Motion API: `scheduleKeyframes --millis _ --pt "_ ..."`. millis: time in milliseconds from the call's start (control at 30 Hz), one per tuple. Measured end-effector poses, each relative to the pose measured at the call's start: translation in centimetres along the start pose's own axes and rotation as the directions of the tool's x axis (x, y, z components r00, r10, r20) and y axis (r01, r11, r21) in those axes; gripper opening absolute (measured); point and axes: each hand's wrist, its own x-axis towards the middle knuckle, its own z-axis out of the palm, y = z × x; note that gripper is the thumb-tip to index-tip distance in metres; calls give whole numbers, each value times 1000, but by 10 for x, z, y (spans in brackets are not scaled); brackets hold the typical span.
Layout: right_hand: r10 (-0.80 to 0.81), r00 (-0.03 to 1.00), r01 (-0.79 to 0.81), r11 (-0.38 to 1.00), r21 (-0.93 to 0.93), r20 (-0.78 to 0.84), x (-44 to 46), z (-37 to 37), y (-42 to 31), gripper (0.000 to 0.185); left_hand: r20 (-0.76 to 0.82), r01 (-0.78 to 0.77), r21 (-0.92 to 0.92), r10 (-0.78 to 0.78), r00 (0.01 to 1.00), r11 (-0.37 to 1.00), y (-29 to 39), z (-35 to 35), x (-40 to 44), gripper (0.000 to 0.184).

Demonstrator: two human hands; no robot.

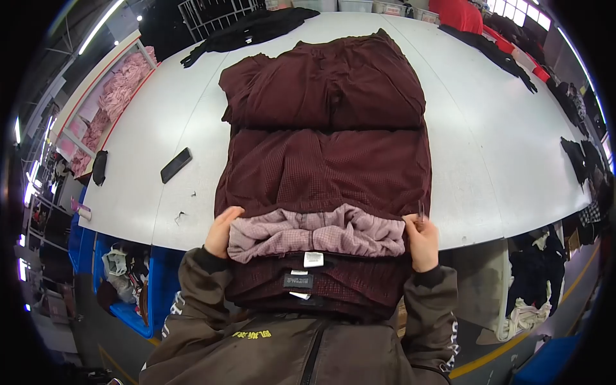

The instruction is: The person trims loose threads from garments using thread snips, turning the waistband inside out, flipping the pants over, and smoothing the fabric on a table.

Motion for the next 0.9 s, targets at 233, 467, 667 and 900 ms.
scheduleKeyframes --millis 233,467,667,900 --pt "-318 823 375 927 -30 472 -28 51 -102 22 287 -348 913 269 919 214 32 20 5 37" --pt "-474 654 508 853 123 590 31 153 -58 29 4 -50 995 -482 876 -81 48 28 97 50" --pt "-127 231 569 822 -28 965 49 159 -46 28 22 -23 999 -74 997 -21 51 36 144 45" --pt "-185 796 174 982 74 577 68 193 -92 15 -103 42 981 328 939 188 10 1 159 39"
